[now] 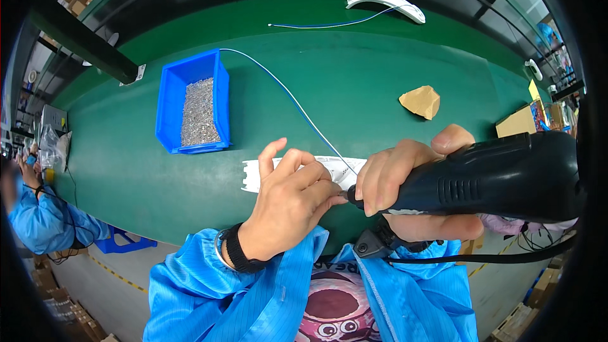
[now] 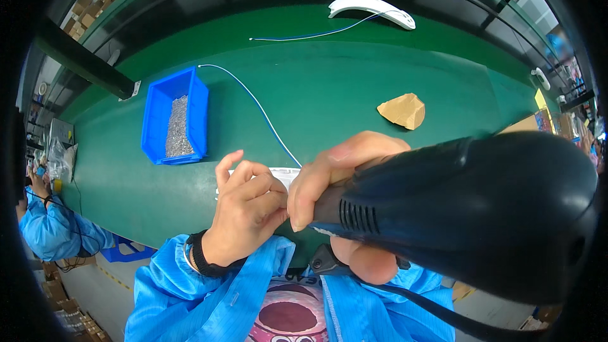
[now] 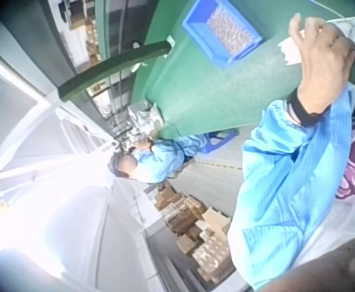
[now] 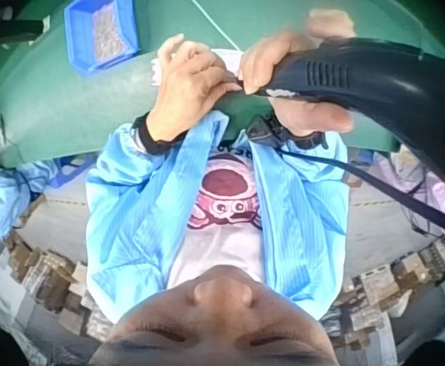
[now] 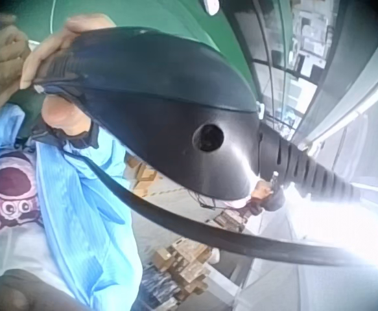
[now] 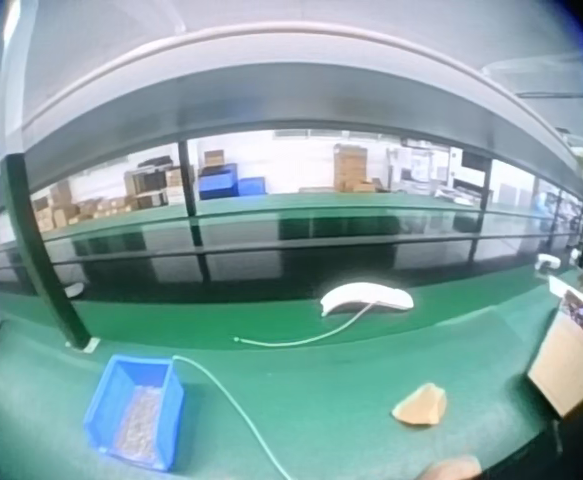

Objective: Assemble white plastic housings using an electric screwdriver and screws at a manufacturing workbench.

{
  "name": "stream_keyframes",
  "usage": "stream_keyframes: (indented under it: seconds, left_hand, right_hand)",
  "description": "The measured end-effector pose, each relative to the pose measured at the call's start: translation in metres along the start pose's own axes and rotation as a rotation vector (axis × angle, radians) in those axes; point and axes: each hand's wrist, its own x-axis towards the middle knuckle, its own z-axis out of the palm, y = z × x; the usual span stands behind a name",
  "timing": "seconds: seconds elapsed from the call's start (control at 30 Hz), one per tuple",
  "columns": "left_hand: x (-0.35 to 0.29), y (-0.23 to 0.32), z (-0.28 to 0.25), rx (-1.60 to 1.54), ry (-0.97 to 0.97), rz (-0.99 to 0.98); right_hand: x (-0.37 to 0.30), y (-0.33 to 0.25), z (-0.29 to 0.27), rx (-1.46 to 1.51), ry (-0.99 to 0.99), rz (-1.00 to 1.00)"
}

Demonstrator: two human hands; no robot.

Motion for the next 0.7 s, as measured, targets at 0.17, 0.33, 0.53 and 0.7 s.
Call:
stream_keyframes:
  seconds: [0.17, 0.33, 0.53, 0.7]
  left_hand:
    - [0.0, 0.004, 0.004, 0.005, 0.007, -0.042]
    - [0.001, 0.004, -0.003, -0.028, -0.088, -0.056]
    - [-0.006, -0.019, -0.02, 0.083, -0.229, -0.159]
    - [-0.006, -0.024, -0.016, 0.052, -0.184, -0.163]
  right_hand:
    - [-0.002, -0.011, 0.001, -0.078, -0.064, 0.084]
    - [-0.011, -0.017, -0.004, -0.154, 0.003, 0.118]
    - [-0.032, -0.004, -0.02, -0.195, 0.116, 0.062]
    - [-0.028, 0.0, -0.019, -0.232, 0.111, 0.051]
